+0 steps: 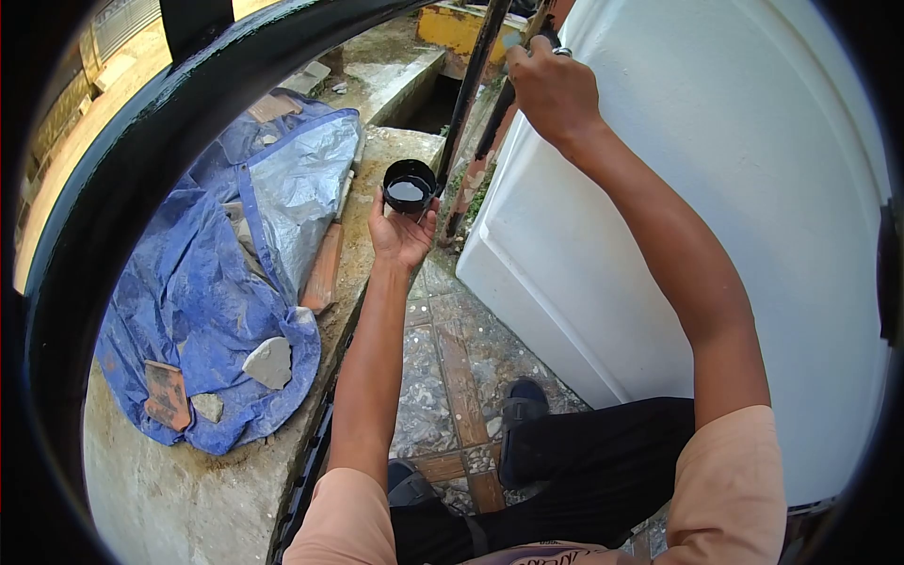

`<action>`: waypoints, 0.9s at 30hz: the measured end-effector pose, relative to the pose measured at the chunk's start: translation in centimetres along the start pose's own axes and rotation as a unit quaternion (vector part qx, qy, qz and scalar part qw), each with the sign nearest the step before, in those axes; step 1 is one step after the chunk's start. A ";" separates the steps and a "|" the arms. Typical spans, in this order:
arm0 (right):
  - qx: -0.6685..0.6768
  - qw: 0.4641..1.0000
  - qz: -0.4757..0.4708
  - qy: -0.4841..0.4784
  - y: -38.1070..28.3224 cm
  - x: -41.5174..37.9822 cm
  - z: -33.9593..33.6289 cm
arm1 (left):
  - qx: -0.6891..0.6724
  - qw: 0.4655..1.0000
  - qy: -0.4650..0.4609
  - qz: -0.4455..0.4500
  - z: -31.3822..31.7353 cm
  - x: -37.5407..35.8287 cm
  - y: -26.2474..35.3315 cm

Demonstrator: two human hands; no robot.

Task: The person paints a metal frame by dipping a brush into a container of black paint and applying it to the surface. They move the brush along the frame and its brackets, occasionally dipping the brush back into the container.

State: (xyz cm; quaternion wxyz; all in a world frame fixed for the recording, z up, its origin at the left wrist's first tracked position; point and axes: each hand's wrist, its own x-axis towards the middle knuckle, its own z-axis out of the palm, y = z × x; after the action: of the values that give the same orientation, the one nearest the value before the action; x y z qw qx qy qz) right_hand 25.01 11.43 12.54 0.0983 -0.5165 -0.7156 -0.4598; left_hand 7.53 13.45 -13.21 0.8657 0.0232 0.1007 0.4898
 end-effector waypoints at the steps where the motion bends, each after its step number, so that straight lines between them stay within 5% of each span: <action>1: -0.007 1.000 0.007 0.001 0.2 0.2 0.2 | 0.002 1.000 0.008 0.002 0.0 -0.1 0.0; 6: 0.027 0.995 -0.071 -0.060 -1.2 -0.9 1.0 | -0.020 1.000 -0.013 -0.002 -1.0 0.6 0.5; 11: -0.032 0.994 -0.011 0.105 0.8 2.7 -2.5 | -0.015 1.000 -0.012 0.008 -0.4 -0.2 0.9; 16: -0.012 0.994 -0.109 -0.022 0.4 1.4 1.3 | -0.012 1.000 0.003 0.011 -0.5 -0.1 0.9; 20: -0.025 0.996 -0.058 0.070 -0.5 2.3 -1.1 | -0.011 1.000 -0.017 0.007 -0.7 -0.4 0.9; 23: -0.048 0.998 -0.027 0.034 0.9 3.3 -1.3 | -0.013 1.000 -0.021 0.001 -1.1 -0.5 0.9; 27: -0.041 0.988 -0.121 -0.091 0.7 2.2 0.7 | -0.009 1.000 -0.007 0.013 -0.4 -0.6 0.9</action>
State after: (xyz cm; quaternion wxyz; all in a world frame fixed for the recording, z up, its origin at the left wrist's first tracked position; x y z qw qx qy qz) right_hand 24.86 13.38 13.88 -0.0445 -0.4696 -0.7592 -0.4484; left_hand 6.36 13.42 -13.40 0.8600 0.0206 0.0900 0.5019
